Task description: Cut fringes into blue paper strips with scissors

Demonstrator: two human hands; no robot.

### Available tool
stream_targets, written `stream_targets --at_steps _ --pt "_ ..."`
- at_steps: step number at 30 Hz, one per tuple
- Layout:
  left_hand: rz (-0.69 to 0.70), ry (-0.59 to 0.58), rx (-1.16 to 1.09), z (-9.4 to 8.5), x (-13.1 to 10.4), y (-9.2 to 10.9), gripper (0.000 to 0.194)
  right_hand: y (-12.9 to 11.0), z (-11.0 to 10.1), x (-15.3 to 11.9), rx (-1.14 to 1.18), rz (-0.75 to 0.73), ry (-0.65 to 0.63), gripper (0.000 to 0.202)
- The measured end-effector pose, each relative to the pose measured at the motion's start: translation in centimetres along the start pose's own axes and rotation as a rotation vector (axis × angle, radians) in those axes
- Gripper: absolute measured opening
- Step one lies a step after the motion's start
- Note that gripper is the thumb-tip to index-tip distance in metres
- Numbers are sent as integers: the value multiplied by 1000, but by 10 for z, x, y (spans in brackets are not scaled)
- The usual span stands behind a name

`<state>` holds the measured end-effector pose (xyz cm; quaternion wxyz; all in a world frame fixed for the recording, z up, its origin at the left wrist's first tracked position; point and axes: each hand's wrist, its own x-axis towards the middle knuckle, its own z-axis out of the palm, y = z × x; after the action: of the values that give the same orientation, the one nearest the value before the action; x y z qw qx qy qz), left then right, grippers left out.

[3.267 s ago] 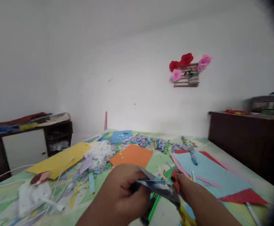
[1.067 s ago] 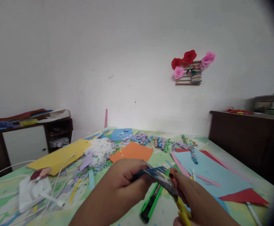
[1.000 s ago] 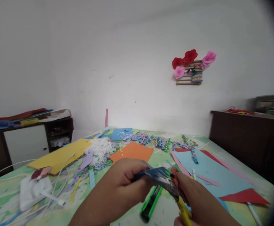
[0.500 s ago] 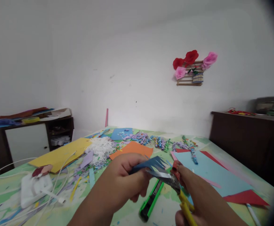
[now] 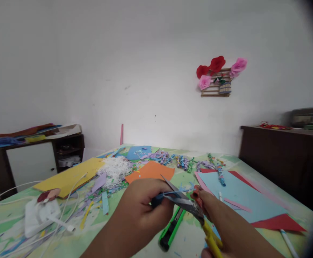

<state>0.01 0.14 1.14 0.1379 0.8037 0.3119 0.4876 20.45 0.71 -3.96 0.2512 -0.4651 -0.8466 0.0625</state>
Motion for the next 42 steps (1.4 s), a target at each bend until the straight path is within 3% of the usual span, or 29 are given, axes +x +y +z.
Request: stream_targets --at_steps 11,18,26,30,37,42 --pt "51 -18 45 0 -6 -2 18 -5 0 -1 -35 -62 -21 67" --pt "74 30 -40 2 0 2 20 0 3 -1 -138 -121 64 71" --pt "177 100 -52 5 -2 2 24 -8 -3 0 -135 -83 125 54" --pt "185 102 -29 5 -4 1 23 -6 -1 0 -172 -89 223 50" --pt "87 8 -85 5 -3 -4 21 0 2 -1 -217 -61 251 41" --pt "-49 -92 -227 5 -1 -7 22 2 -3 -1 -152 -61 154 42"
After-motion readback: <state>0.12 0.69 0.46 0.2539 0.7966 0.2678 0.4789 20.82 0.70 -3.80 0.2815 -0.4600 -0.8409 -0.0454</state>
